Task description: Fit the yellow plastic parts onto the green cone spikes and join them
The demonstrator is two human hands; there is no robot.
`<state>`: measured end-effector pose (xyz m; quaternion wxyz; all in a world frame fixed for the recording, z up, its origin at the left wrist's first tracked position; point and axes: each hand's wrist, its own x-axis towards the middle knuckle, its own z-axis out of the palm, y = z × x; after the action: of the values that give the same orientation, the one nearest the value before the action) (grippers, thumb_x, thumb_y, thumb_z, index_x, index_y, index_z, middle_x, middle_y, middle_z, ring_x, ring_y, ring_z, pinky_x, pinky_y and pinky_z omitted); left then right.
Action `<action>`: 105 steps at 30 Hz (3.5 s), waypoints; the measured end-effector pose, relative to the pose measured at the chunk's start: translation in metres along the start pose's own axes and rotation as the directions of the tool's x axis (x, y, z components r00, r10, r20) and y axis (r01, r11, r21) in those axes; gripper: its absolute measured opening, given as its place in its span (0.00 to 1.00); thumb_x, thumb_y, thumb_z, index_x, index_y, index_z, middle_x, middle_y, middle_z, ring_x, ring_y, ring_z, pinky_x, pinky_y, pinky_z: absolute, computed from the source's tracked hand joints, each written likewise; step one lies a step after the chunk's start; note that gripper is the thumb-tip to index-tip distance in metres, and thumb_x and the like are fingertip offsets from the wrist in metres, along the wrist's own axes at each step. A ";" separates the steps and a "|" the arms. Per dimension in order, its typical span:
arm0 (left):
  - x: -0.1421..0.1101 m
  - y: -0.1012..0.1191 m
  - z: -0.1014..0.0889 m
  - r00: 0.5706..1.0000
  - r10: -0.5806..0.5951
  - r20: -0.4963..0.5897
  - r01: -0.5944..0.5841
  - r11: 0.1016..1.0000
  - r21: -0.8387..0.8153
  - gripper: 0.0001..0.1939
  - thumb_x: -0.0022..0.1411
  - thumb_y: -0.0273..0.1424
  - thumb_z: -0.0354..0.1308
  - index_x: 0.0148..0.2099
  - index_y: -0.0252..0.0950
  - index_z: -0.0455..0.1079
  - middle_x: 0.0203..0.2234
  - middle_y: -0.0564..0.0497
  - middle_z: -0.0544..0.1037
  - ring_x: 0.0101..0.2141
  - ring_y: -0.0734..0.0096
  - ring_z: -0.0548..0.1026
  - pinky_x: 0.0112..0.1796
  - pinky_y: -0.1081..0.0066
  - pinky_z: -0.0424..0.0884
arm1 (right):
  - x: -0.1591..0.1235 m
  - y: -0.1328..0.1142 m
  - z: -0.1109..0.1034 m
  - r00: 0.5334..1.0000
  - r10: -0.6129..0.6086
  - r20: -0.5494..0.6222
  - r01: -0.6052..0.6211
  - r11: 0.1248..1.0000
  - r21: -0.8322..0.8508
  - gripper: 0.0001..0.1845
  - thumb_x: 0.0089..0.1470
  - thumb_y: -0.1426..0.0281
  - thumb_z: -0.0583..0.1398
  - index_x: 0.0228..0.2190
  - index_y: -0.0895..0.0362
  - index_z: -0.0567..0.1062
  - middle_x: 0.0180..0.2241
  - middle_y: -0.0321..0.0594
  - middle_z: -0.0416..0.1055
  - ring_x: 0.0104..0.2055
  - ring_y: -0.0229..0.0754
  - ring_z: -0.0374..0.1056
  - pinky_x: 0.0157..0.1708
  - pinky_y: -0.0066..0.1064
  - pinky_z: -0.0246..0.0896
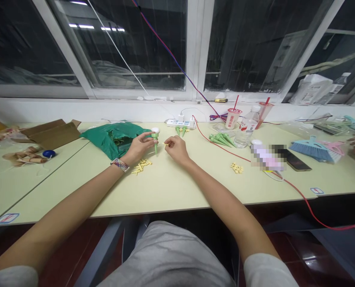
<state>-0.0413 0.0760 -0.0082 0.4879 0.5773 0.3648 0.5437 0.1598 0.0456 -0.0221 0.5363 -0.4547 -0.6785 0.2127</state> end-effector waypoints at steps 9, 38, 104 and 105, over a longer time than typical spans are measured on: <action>-0.006 0.004 0.009 0.996 0.031 0.088 -0.040 0.994 0.104 0.31 0.43 0.38 0.81 0.49 0.37 0.78 0.31 0.50 0.82 0.33 0.65 0.80 0.43 0.62 0.78 | -0.005 -0.008 -0.002 0.981 -0.194 0.002 0.194 0.981 0.031 0.09 0.55 0.77 0.59 0.32 0.55 0.78 0.37 0.38 0.71 0.38 0.39 0.73 0.44 0.32 0.74; -0.006 -0.001 0.009 0.994 0.062 0.092 -0.074 0.988 0.136 0.29 0.43 0.37 0.80 0.47 0.37 0.77 0.31 0.52 0.80 0.34 0.67 0.79 0.44 0.63 0.78 | -0.003 -0.009 -0.002 0.988 -0.147 -0.043 0.147 0.989 -0.004 0.08 0.51 0.77 0.60 0.32 0.56 0.80 0.35 0.38 0.72 0.34 0.38 0.73 0.40 0.31 0.73; -0.010 0.015 0.019 0.997 -0.010 0.081 0.015 0.998 -0.056 0.21 0.45 0.34 0.76 0.42 0.36 0.78 0.35 0.50 0.79 0.36 0.68 0.78 0.40 0.67 0.76 | -0.007 -0.007 -0.103 0.971 0.072 0.230 -0.011 0.966 -0.257 0.07 0.55 0.69 0.65 0.37 0.57 0.82 0.34 0.42 0.81 0.34 0.42 0.75 0.37 0.32 0.68; -0.010 0.015 0.019 0.997 -0.011 0.079 0.017 0.997 -0.074 0.20 0.45 0.34 0.75 0.42 0.37 0.77 0.35 0.50 0.79 0.36 0.68 0.78 0.40 0.68 0.75 | -0.011 -0.005 -0.127 0.957 0.120 0.265 -0.013 0.928 -0.373 0.07 0.54 0.72 0.64 0.35 0.57 0.83 0.34 0.42 0.81 0.34 0.42 0.75 0.38 0.32 0.67</action>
<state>-0.0253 0.0595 0.0045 0.5270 0.5770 0.3289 0.5303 0.2756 0.0086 0.0180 0.3314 -0.5347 -0.7601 0.1631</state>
